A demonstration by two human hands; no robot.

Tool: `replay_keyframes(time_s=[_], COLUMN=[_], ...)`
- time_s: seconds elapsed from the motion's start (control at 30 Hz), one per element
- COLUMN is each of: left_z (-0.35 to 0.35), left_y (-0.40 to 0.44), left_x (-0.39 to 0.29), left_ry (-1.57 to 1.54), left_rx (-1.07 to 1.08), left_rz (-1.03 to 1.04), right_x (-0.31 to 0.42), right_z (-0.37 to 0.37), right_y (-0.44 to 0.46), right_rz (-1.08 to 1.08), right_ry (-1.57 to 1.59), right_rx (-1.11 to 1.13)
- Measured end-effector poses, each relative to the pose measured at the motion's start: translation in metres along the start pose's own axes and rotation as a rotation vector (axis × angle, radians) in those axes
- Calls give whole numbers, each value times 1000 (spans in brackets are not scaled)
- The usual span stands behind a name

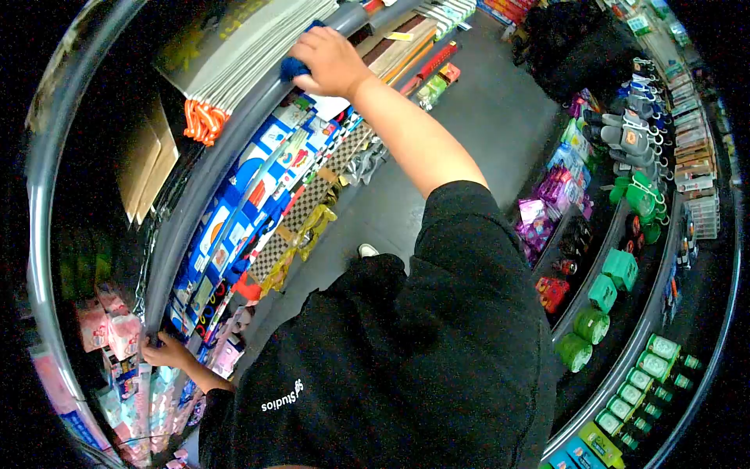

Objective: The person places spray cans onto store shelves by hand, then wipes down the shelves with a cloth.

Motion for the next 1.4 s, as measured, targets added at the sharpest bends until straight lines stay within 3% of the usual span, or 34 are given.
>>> replay_keyframes(time_s=[0.17, 0.43, 0.5, 0.57, 0.63, 0.7, 0.77, 0.83, 0.87, 0.9, 0.97, 1.03, 1.23, 1.3, 1.33, 1.37, 1.4], left_z=[-1, 1, 1, 4, -1, -5, -3, -13, -17, -22, -20, -23, -32, -34, -31, -34, -15], left_y=[-2, -4, -3, -4, -2, -1, -5, -1, -9, -14, -23, -15, 22, 21, 15, 9, -13], left_x=[1, 4, 6, 9, 5, -3, -4, -22, -23, -28, -41, -83, -203, -246, -267, -294, -315], left_ry=[0, -17, -22, -48, -33, -27, -13, -57, -37, -75, -108, -203, -629, -856, -1020, -1085, -1211], left_rx=[-3, 22, 39, 104, 127, 128, 200, 126, 0, -43, -71, -37, -8, 76, 151, 370, 608], left_rz=[-14, -27, -32, -88, -86, -68, -116, -61, -38, -144, -172, -153, -84, -23, -38, -85, -95], right_x=[-67, -85, -85, -103, -106, -118, -157, -100, -82, -58, -32, 1, 29, 37, 35, 37, 45], right_z=[-26, -36, -40, -60, -105, -132, -133, -143, -147, -151, -147, -146, -139, -129, -114, -100, -81], right_y=[-13, -10, -8, -15, -28, -65, -115, -120, -125, -124, -114, -101, -102, -105, -119, -130, -148], right_rz=[140, 224, 206, 364, 473, 914, 869, 1082, 1092, 1124, 770, 659, 702, 850, 1047, 1058, 1275], right_ry=[-63, -201, -231, -344, -98, 359, 1068, 1401, 1469, 1515, 1867, 2035, 2039, 1947, 1894, 1782, 1695], right_rx=[-77, -3, -42, -190, -506, -829, -1092, -1186, -1131, -1167, -887, -733, -710, -614, -575, -420, -377])
Point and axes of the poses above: each hand's wrist, its own y-axis towards the middle knuckle, its own z-axis out of the palm, x = y × z, the point moved 8 cm from there along y, towards the middle knuckle, and after that the axes turned 9 degrees about y, right-handed, at the moved point
